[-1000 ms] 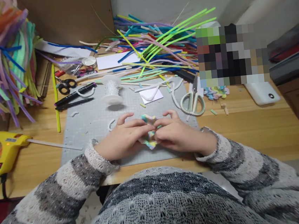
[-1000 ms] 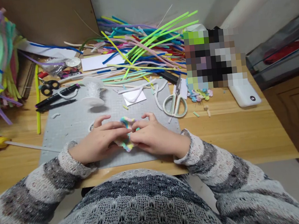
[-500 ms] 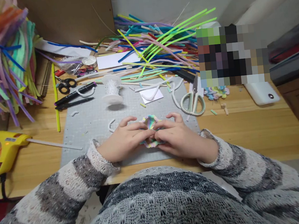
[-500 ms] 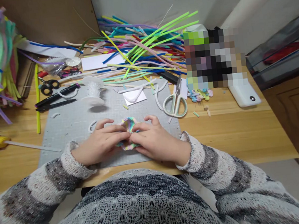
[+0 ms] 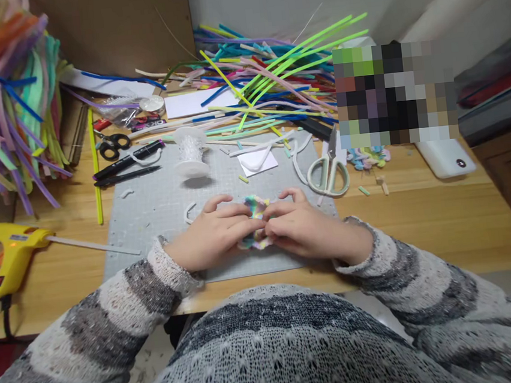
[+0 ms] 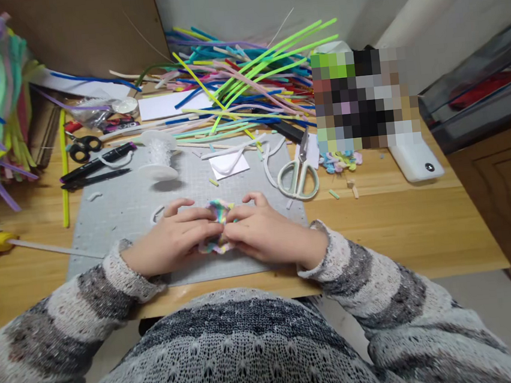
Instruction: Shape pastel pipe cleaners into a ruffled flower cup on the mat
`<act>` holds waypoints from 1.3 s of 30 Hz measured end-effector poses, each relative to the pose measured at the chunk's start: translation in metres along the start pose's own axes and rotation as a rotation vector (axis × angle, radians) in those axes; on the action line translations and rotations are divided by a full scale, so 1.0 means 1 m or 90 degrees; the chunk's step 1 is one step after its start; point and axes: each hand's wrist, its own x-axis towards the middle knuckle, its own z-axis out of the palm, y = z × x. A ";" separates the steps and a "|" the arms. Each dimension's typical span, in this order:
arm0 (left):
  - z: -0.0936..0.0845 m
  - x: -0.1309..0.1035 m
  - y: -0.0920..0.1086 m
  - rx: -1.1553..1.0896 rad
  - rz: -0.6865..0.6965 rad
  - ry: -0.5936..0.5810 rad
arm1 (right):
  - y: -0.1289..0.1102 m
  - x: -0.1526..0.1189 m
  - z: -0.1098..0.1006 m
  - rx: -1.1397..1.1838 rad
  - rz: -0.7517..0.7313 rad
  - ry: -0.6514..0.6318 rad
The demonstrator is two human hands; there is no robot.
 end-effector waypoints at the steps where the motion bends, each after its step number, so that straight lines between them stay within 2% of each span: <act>1: -0.001 -0.001 0.000 0.010 0.003 0.003 | 0.004 -0.001 -0.003 -0.004 -0.015 -0.008; 6: -0.002 -0.004 -0.002 0.016 0.010 -0.002 | 0.001 -0.003 -0.004 -0.037 -0.002 -0.013; 14: 0.003 0.002 0.000 -0.046 -0.014 -0.002 | -0.016 -0.002 0.013 -0.063 0.062 0.095; 21: 0.001 0.003 0.000 -0.069 -0.027 -0.007 | -0.015 -0.001 0.015 -0.068 0.037 0.080; 33: 0.007 0.002 0.003 -0.039 -0.037 0.006 | -0.014 0.000 0.016 -0.010 0.070 0.082; 39: 0.006 0.006 0.006 -0.023 -0.055 0.011 | -0.015 0.004 0.014 0.001 0.106 0.058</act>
